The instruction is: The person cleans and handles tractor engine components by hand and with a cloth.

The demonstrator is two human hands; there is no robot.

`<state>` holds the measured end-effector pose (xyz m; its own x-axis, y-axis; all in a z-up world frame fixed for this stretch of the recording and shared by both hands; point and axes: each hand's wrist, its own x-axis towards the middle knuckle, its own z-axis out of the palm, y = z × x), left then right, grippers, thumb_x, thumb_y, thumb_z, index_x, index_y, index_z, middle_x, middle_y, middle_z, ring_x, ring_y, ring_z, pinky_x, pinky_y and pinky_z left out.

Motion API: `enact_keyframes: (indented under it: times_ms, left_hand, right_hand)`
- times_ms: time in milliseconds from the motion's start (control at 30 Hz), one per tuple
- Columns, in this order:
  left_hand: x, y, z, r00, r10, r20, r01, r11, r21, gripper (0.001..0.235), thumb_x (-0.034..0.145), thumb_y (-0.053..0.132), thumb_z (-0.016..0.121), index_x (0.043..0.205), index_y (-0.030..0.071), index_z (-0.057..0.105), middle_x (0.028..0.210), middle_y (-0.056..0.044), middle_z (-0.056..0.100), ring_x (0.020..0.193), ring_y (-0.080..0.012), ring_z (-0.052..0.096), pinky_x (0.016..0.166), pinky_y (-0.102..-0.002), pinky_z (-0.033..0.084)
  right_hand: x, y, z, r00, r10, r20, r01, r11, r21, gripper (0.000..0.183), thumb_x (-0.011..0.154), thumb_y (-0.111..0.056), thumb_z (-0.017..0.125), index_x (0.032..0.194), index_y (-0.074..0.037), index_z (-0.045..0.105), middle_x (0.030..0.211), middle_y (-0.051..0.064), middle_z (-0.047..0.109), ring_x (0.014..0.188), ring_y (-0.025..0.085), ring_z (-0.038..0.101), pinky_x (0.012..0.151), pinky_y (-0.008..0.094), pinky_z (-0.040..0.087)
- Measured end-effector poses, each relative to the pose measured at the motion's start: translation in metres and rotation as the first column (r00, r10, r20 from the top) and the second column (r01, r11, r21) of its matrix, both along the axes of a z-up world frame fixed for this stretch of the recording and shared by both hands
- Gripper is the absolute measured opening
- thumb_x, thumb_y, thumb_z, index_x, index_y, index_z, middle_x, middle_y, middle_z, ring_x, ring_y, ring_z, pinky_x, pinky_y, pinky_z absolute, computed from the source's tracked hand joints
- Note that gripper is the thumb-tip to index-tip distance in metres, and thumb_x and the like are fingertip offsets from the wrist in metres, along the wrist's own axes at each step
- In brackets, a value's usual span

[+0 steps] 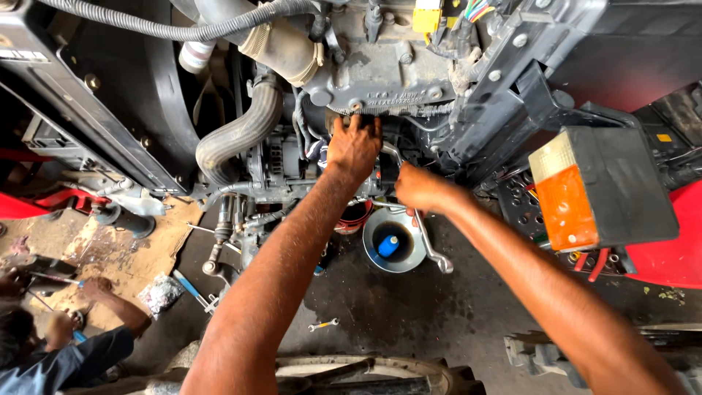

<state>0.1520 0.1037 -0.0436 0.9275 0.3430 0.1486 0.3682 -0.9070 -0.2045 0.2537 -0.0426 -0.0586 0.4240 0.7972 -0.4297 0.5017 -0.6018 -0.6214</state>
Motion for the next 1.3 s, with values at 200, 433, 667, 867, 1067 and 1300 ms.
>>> enact_keyframes:
  times_ms: [200, 433, 667, 867, 1067, 1300]
  left_hand:
    - [0.0, 0.0, 0.001, 1.0, 0.001, 0.002, -0.001, 1.0, 0.004, 0.075, 0.087, 0.018, 0.061, 0.155, 0.001, 0.033, 0.141, -0.009, 0.058, 0.135, -0.0299, 0.044, 0.106, -0.056, 0.035]
    - [0.002, 0.002, -0.005, 1.0, 0.004, 0.017, -0.004, 1.0, 0.0, 0.077, 0.088, 0.019, 0.061, 0.156, -0.001, 0.032, 0.138, -0.011, 0.06, 0.136, -0.0309, 0.044, 0.106, -0.059, 0.035]
    - [-0.004, -0.001, 0.006, 0.999, -0.022, -0.038, 0.024, 0.998, 0.063, 0.075, 0.087, 0.016, 0.06, 0.155, -0.001, 0.032, 0.13, -0.01, 0.065, 0.128, -0.0286, 0.05, 0.103, -0.051, 0.038]
    - [-0.01, -0.002, 0.007, 0.997, -0.065, 0.039, 0.06, 0.991, 0.118, 0.072, 0.087, 0.02, 0.062, 0.151, -0.004, 0.041, 0.127, -0.011, 0.068, 0.124, -0.0286, 0.053, 0.099, -0.046, 0.042]
    - [-0.01, -0.003, 0.011, 0.994, -0.072, 0.081, 0.059, 0.987, 0.15, 0.073, 0.084, 0.021, 0.064, 0.149, -0.005, 0.043, 0.129, -0.012, 0.066, 0.123, -0.0284, 0.053, 0.097, -0.045, 0.042]
    - [-0.009, -0.004, 0.004, 0.995, -0.057, 0.087, 0.04, 0.982, 0.185, 0.071, 0.085, 0.023, 0.062, 0.149, -0.003, 0.044, 0.129, -0.011, 0.065, 0.122, -0.0273, 0.053, 0.098, -0.046, 0.042]
  right_hand:
    - [-0.007, -0.012, -0.02, 0.975, -0.196, -0.106, 0.217, 0.939, 0.266, 0.018, 0.103, -0.015, 0.047, 0.111, 0.0, 0.052, 0.077, 0.02, 0.061, 0.05, 0.028, 0.062, 0.037, 0.041, 0.053]
    - [-0.036, -0.012, -0.053, 0.954, -0.299, -0.021, 0.283, 0.877, 0.388, 0.013, 0.099, -0.009, 0.047, 0.111, -0.004, 0.046, 0.08, 0.015, 0.063, 0.044, 0.032, 0.066, 0.04, 0.044, 0.055]
    - [-0.02, 0.002, -0.092, 0.875, -0.27, 0.403, -0.059, 0.766, 0.64, 0.017, 0.103, -0.011, 0.051, 0.109, 0.003, 0.044, 0.081, 0.029, 0.07, 0.073, 0.047, 0.07, 0.057, 0.054, 0.055]
    - [-0.017, 0.003, -0.089, 0.859, -0.241, 0.451, -0.042, 0.846, 0.532, 0.023, 0.104, -0.016, 0.052, 0.107, 0.006, 0.044, 0.081, 0.032, 0.069, 0.078, 0.049, 0.069, 0.062, 0.057, 0.055]
    - [-0.011, 0.001, -0.061, 0.861, -0.173, 0.478, -0.041, 0.914, 0.404, 0.025, 0.102, -0.019, 0.054, 0.105, 0.005, 0.047, 0.073, 0.033, 0.067, 0.071, 0.051, 0.068, 0.061, 0.058, 0.054]
    - [-0.032, -0.012, -0.018, 0.985, -0.14, 0.102, 0.089, 0.915, 0.393, 0.019, 0.098, -0.013, 0.048, 0.104, 0.004, 0.043, 0.075, 0.024, 0.068, 0.05, 0.037, 0.071, 0.04, 0.047, 0.057]
